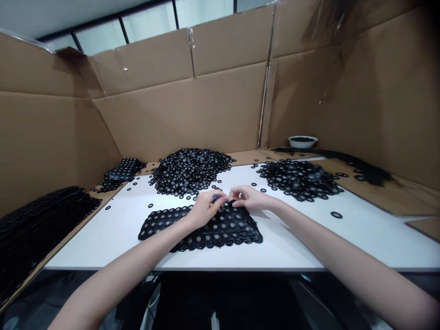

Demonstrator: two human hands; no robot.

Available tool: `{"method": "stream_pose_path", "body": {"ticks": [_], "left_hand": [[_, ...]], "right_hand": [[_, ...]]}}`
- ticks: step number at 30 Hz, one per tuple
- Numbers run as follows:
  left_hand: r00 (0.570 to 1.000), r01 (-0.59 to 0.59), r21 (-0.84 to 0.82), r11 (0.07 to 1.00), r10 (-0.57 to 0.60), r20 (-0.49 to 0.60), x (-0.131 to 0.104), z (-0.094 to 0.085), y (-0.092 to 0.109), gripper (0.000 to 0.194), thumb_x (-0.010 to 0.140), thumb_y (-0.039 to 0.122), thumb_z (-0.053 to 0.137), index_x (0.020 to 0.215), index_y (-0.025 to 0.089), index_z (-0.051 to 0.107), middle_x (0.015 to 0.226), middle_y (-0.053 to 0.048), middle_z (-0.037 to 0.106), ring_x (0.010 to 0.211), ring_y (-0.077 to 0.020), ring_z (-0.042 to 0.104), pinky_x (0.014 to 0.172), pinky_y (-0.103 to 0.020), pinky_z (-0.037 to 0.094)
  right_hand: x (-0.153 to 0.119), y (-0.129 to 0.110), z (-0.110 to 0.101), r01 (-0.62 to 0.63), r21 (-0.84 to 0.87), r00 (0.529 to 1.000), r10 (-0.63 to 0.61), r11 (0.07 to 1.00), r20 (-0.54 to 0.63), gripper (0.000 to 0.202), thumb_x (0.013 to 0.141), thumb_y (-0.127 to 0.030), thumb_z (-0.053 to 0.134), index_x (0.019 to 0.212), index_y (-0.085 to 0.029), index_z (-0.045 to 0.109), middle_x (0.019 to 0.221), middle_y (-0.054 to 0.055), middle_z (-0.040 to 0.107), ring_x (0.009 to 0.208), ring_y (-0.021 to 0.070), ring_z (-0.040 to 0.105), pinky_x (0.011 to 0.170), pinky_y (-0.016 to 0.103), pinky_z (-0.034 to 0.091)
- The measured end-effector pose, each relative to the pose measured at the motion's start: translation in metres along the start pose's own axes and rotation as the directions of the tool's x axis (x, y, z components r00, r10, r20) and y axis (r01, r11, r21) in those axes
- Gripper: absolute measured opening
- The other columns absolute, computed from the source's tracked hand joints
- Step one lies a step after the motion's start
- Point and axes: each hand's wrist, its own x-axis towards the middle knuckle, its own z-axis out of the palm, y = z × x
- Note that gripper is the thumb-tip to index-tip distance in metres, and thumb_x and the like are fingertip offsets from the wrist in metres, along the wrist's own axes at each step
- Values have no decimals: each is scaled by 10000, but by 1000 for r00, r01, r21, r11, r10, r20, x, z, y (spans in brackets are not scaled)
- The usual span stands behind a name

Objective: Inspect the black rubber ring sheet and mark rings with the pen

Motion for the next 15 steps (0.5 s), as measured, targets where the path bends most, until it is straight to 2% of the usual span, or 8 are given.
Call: {"method": "stream_pose_path", "body": {"ticks": [6, 10, 15], "left_hand": [[999, -5, -17, 1000, 6, 40, 1, 2, -4, 277, 883, 326, 425, 853, 166, 649, 780, -21, 655, 695, -140, 576, 667, -226, 417], [997, 43, -67, 997, -38, 72, 1, 3, -6, 306, 883, 367, 415, 863, 164, 643, 710, -14, 628, 642, -133, 562, 632, -224, 415], [998, 57, -138, 989, -53, 34, 0, 4, -9, 301, 880, 371, 420, 830, 154, 622, 683, -5, 600, 620, -117, 549, 623, -214, 409]], "right_hand": [[2, -1, 0, -14, 46, 1000, 13, 999, 19, 69, 671, -203, 571, 697, -144, 545, 685, 9, 545, 647, 142, 482, 620, 262, 370], [2, -1, -1, 1, 69, 1000, -2, 998, 21, 56, 656, -176, 561, 693, -140, 538, 693, 11, 540, 660, 139, 474, 633, 261, 365], [-3, -8, -5, 7, 128, 999, -12, 992, 39, 146, 695, -263, 588, 730, -147, 507, 750, 9, 518, 685, 126, 460, 642, 251, 363]]}}
